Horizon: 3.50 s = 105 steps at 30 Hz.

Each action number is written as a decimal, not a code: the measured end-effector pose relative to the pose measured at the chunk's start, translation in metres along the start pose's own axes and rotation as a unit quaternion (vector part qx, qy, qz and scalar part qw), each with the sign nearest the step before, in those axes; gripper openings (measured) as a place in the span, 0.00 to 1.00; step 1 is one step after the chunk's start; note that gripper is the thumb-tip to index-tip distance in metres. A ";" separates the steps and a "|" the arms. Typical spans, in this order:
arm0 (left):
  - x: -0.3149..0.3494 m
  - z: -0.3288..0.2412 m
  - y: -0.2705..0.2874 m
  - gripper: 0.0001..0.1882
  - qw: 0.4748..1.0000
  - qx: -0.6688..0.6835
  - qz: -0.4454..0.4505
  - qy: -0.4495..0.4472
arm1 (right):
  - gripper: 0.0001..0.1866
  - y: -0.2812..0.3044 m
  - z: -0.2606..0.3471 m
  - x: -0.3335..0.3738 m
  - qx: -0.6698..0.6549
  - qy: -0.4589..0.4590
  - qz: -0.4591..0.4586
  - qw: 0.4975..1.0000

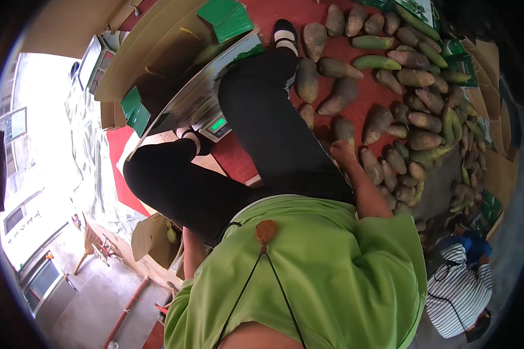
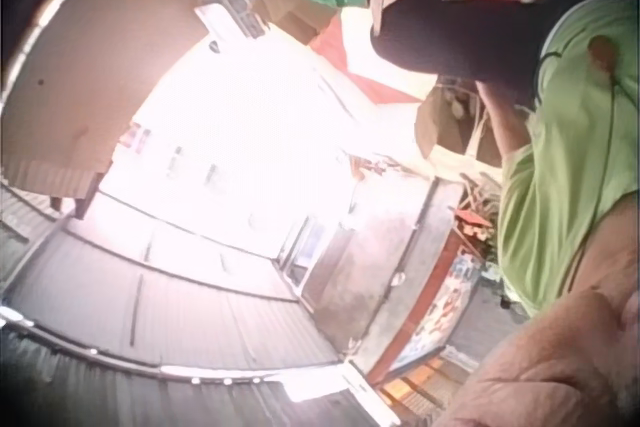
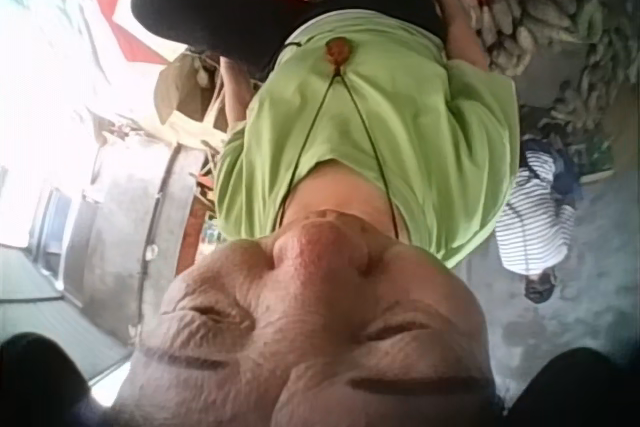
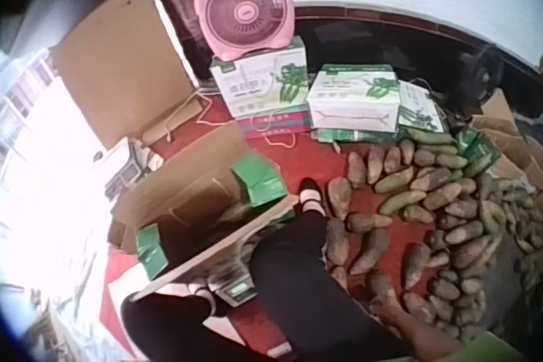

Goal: Sorting and packing long green produce into cardboard boxes.

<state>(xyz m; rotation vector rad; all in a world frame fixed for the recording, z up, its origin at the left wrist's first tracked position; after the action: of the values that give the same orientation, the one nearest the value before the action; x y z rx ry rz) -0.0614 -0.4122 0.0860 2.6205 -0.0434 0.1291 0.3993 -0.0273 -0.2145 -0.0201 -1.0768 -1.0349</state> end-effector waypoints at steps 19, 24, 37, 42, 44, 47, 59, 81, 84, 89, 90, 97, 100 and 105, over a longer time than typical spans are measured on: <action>-0.003 0.021 0.031 0.23 0.998 0.002 -0.060 0.036 | 0.15 0.002 -0.008 -0.021 0.102 0.082 -0.028 0.991; -0.027 0.022 0.003 0.22 0.999 0.007 -0.022 0.039 | 0.19 0.018 -0.002 -0.024 0.133 0.089 -0.024 0.987; -0.053 0.012 -0.147 0.21 0.977 -0.041 0.206 0.035 | 0.16 0.023 -0.013 0.000 0.013 0.074 -0.051 0.996; -0.048 0.003 -0.152 0.21 0.969 -0.082 0.231 0.024 | 0.13 0.098 -0.009 0.063 0.131 -0.038 -0.106 0.985; -0.045 -0.001 -0.155 0.21 0.965 -0.096 0.244 0.022 | 0.12 0.114 -0.034 0.078 0.117 -0.067 -0.124 0.983; -0.031 -0.041 -0.167 0.18 0.977 -0.087 0.192 -0.014 | 0.11 0.113 -0.136 0.077 -0.019 -0.153 -0.186 0.970; 0.021 -0.146 -0.219 0.16 0.897 -0.162 0.119 -0.393 | 0.11 0.057 -0.219 0.106 0.028 -0.179 -0.214 0.960; 0.054 -0.160 -0.246 0.14 0.722 -0.296 0.104 -0.617 | 0.14 0.150 -0.135 0.050 -0.070 -0.108 -0.308 0.943; 0.052 -0.159 -0.247 0.15 0.716 -0.301 0.105 -0.620 | 0.17 0.197 -0.163 0.040 -0.088 -0.129 -0.385 0.910; 0.054 -0.160 -0.248 0.15 0.713 -0.308 0.101 -0.622 | 0.19 0.277 -0.183 0.042 -0.102 -0.152 -0.491 0.852; 0.053 -0.160 -0.249 0.15 0.705 -0.316 0.096 -0.628 | 0.19 0.292 -0.189 0.043 -0.083 -0.139 -0.534 0.830; 0.050 -0.161 -0.248 0.13 0.685 -0.327 0.085 -0.645 | 0.25 0.371 -0.212 0.019 -0.095 -0.158 -0.525 0.831; 0.055 -0.165 -0.249 0.12 0.685 -0.341 0.084 -0.639 | 0.28 0.384 -0.207 0.014 -0.067 -0.197 -0.493 0.845; 0.050 -0.162 -0.254 0.11 0.694 -0.347 0.095 -0.624 | 0.33 0.394 -0.219 -0.001 -0.070 -0.135 -0.480 0.864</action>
<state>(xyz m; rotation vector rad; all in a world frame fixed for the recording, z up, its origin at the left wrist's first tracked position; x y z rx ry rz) -0.0108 -0.1122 0.1060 1.4740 -0.6761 -1.3329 0.8310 0.0885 -0.1526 0.2930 -1.2843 -2.0595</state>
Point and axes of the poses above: each hand's wrist, its own x-axis away from the middle knuckle, its own y-axis out of the back of the hand, z = x × y, the point moved 3 cm from there along -x, towards the middle knuckle, and after that the axes turned 1 degree about -x, right-handed, at the moved point
